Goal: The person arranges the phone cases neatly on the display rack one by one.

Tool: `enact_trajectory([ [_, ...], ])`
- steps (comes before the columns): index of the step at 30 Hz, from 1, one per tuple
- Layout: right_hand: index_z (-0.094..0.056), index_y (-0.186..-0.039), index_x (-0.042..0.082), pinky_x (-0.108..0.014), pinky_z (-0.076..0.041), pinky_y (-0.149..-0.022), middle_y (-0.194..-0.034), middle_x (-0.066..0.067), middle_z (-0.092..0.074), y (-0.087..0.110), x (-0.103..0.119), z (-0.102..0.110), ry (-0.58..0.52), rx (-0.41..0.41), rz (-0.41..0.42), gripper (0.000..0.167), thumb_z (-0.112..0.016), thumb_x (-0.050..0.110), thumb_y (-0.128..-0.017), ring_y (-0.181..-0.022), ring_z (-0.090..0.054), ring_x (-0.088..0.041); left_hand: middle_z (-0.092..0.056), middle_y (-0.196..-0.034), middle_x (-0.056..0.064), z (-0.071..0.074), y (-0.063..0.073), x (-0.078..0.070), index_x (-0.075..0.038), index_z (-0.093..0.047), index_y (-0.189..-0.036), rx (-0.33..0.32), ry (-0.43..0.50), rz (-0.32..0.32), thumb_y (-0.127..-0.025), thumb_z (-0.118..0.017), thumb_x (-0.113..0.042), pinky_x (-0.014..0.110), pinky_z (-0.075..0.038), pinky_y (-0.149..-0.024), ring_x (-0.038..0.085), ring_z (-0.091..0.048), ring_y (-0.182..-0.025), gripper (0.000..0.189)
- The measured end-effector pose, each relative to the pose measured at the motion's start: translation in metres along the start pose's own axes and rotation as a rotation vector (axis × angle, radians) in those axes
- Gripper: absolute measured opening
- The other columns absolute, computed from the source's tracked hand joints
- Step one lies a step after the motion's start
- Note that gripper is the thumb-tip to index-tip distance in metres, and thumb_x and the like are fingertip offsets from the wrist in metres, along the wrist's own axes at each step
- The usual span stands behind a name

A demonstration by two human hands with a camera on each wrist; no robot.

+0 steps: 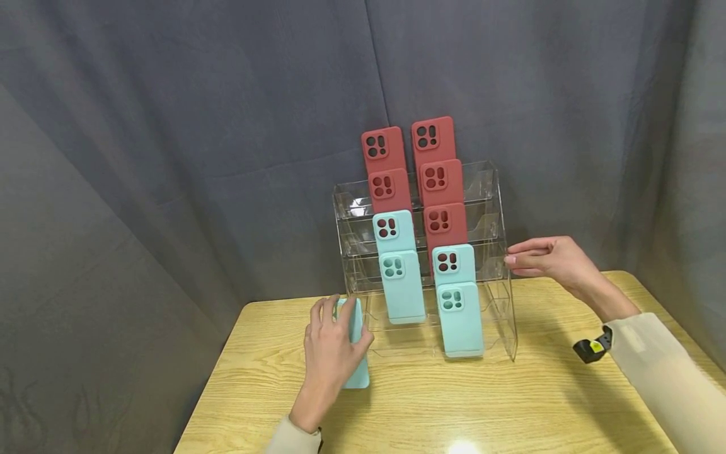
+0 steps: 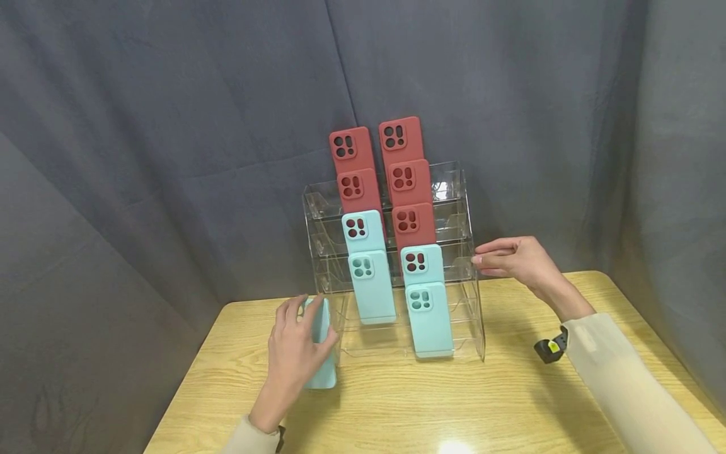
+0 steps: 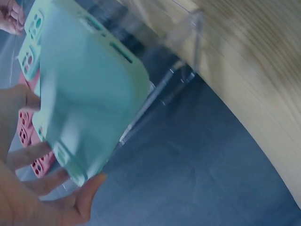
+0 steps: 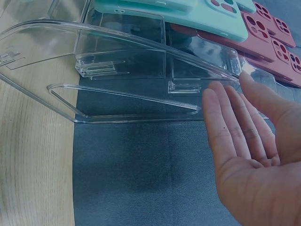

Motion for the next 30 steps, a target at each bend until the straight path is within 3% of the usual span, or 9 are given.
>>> enact_trajectory([
  [8,-0.059,-0.142,-0.007,-0.03,-0.066,-0.094,-0.105,0.017,-0.08,0.001,-0.001,0.001,-0.004,-0.002,0.005,0.064,-0.079,0.034,-0.096,-0.099,-0.078,-0.005,-0.069,-0.125,0.017,-0.022,-0.018,-0.033,-0.015,-0.07,-0.131,-0.139,-0.005,0.001,-0.079,-0.083,-0.029,0.05,-0.064,-0.065,0.044,-0.064,-0.12,0.055],
  [15,-0.059,-0.142,-0.006,-0.031,-0.066,-0.094,-0.106,0.016,-0.08,0.001,0.0,0.0,0.006,-0.001,-0.001,0.064,-0.078,0.035,-0.097,-0.099,-0.078,-0.005,-0.068,-0.129,0.015,-0.039,-0.03,-0.053,-0.018,-0.07,-0.132,-0.168,-0.023,0.005,-0.079,-0.083,-0.031,0.045,-0.063,-0.068,0.042,-0.064,-0.123,0.056],
  [24,-0.058,-0.142,-0.009,-0.029,-0.066,-0.093,-0.105,0.017,-0.08,0.0,0.001,0.0,-0.024,0.01,0.014,0.063,-0.078,0.031,-0.097,-0.098,-0.078,-0.005,-0.069,-0.129,0.014,-0.058,-0.036,-0.072,-0.019,-0.07,-0.131,-0.225,-0.02,-0.01,-0.081,-0.083,-0.032,0.051,-0.066,-0.089,0.041,-0.065,-0.123,0.054],
  [27,-0.057,-0.142,-0.009,-0.029,-0.066,-0.092,-0.104,0.017,-0.08,0.0,0.0,0.0,-0.039,0.012,0.018,0.063,-0.078,0.03,-0.097,-0.098,-0.079,-0.005,-0.069,-0.13,0.014,-0.063,-0.036,-0.077,-0.019,-0.07,-0.131,-0.241,-0.023,0.0,-0.081,-0.083,-0.032,0.05,-0.066,-0.09,0.04,-0.065,-0.124,0.054],
  [30,-0.057,-0.143,-0.009,-0.028,-0.066,-0.092,-0.105,0.017,-0.08,0.0,0.0,0.0,-0.042,0.014,0.019,0.063,-0.078,0.03,-0.098,-0.099,-0.079,-0.006,-0.069,-0.131,0.013,-0.066,-0.035,-0.082,-0.02,-0.07,-0.132,-0.247,-0.025,0.016,-0.08,-0.085,-0.033,0.047,-0.066,-0.082,0.039,-0.065,-0.124,0.055],
])
Point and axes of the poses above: each hand's wrist, its own y-axis away from the middle knuckle, its own z-axis out of the back of the hand, x = y × z, the point moved 1 cm from there along -y, towards the middle knuckle
